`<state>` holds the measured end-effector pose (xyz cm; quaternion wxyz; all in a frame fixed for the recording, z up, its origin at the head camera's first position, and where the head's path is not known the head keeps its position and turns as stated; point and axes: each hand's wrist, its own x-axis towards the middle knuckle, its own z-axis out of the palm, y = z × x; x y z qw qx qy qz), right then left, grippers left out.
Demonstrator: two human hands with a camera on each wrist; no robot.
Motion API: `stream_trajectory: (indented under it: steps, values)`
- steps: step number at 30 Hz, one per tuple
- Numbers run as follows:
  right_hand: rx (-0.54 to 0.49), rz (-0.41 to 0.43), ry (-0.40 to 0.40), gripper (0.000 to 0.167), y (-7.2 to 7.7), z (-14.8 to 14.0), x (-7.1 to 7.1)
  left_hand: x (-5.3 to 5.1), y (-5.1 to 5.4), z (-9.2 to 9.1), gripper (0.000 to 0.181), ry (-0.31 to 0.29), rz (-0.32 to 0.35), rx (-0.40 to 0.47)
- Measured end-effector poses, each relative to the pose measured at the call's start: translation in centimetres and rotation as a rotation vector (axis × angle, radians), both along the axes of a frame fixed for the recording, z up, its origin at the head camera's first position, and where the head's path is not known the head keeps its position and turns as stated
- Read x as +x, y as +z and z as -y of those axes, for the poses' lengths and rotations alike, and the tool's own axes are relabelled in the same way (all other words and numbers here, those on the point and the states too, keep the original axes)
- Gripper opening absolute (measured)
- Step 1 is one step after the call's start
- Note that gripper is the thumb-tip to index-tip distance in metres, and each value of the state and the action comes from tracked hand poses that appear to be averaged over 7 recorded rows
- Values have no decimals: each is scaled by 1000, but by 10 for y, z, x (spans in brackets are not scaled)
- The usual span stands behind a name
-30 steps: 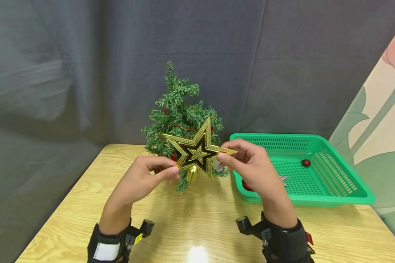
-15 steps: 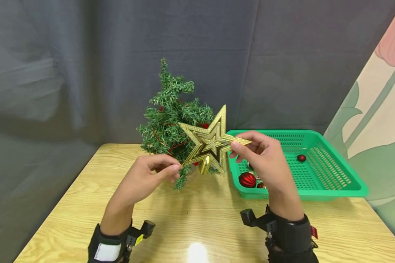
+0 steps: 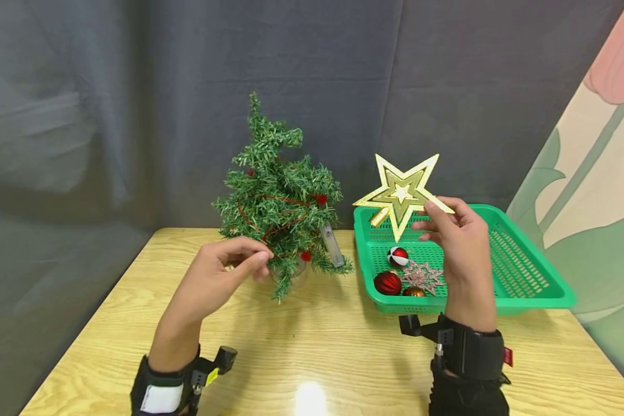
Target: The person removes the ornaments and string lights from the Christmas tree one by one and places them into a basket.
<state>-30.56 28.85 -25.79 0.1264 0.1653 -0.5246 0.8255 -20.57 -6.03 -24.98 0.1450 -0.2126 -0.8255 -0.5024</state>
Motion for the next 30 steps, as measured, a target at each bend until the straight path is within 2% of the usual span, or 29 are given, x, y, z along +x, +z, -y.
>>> stream_trajectory:
  steps: [4, 6, 8, 10, 13, 15, 17, 21, 27, 30]
  values:
    - [19, 133, -108, 24, -7, -5, -10, 0, -2, 3, 17, 16, -13, 3]
    - [104, 194, -183, 24, -10, -8, -14, 1, -1, 3, 16, 25, -16, 3]
    - [279, 247, -267, 18, -15, -11, -19, 2, 0, 4, 16, 35, -20, -1]
    - [510, 294, -333, 15, -21, -15, -24, 2, 1, 4, 15, 47, -19, -2]
    - [894, 309, -436, 29, -31, -18, -30, 2, 2, 5, 15, 61, -22, 1]
    - [1066, 297, -494, 39, -36, -20, -32, 2, 3, 6, 15, 66, -25, 4]
    - [1181, 269, -543, 44, -39, -21, -33, 2, 3, 7, 15, 73, -31, 4]
    - [1291, 241, -567, 43, -42, -27, -33, 3, 5, 11, 13, 91, -43, -7]
    - [1434, 357, -586, 46, -48, -37, -31, 4, 5, 15, 12, 114, -57, -9]
    - [1459, 378, -596, 47, -50, -41, -30, 4, 5, 15, 12, 115, -56, -2]
